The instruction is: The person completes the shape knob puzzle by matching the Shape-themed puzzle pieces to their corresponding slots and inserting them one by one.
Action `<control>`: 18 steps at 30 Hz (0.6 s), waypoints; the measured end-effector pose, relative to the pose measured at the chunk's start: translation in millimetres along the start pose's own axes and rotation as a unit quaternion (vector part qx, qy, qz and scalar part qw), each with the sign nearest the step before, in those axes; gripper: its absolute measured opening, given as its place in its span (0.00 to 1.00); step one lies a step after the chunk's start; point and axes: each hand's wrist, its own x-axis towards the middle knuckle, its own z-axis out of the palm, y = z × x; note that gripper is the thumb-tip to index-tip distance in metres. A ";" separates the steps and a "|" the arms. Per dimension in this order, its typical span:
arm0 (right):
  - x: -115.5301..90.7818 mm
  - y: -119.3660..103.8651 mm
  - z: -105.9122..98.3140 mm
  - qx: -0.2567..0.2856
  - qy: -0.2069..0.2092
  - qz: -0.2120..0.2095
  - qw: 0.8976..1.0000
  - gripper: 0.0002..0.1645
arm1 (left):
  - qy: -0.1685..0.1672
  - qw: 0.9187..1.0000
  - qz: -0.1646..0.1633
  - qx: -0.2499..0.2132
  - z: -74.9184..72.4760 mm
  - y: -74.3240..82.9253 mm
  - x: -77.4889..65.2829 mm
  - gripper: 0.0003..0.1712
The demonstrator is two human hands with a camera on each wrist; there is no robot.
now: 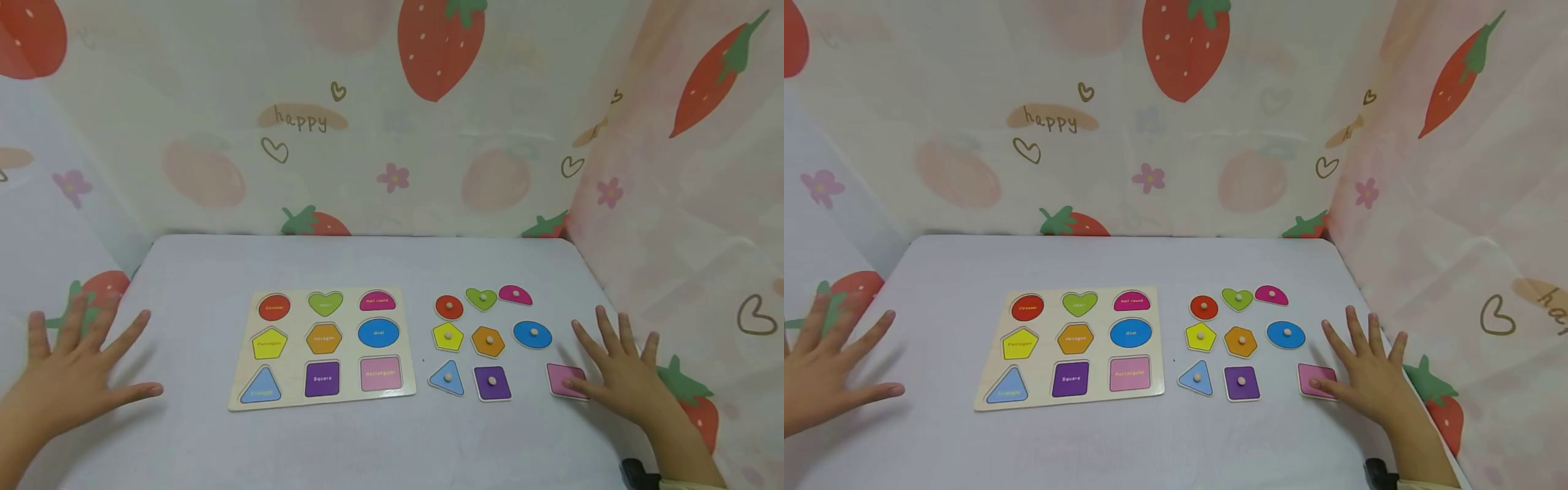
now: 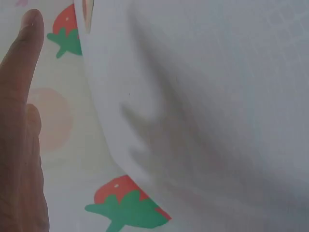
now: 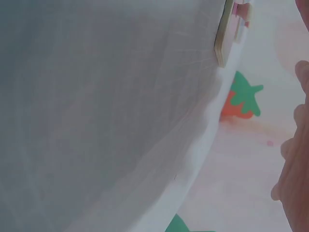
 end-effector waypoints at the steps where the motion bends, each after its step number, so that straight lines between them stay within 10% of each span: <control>1: 0.4 -0.1 -0.2 0.000 0.000 0.001 1.000 0.67 | 0.001 1.000 0.002 -0.002 0.7 1.2 2.0 0.72; 18: 12.7 -4.8 0.0 0.005 0.028 -0.014 1.000 0.67 | -0.019 0.997 -0.008 -0.080 21.8 16.9 17.0 0.72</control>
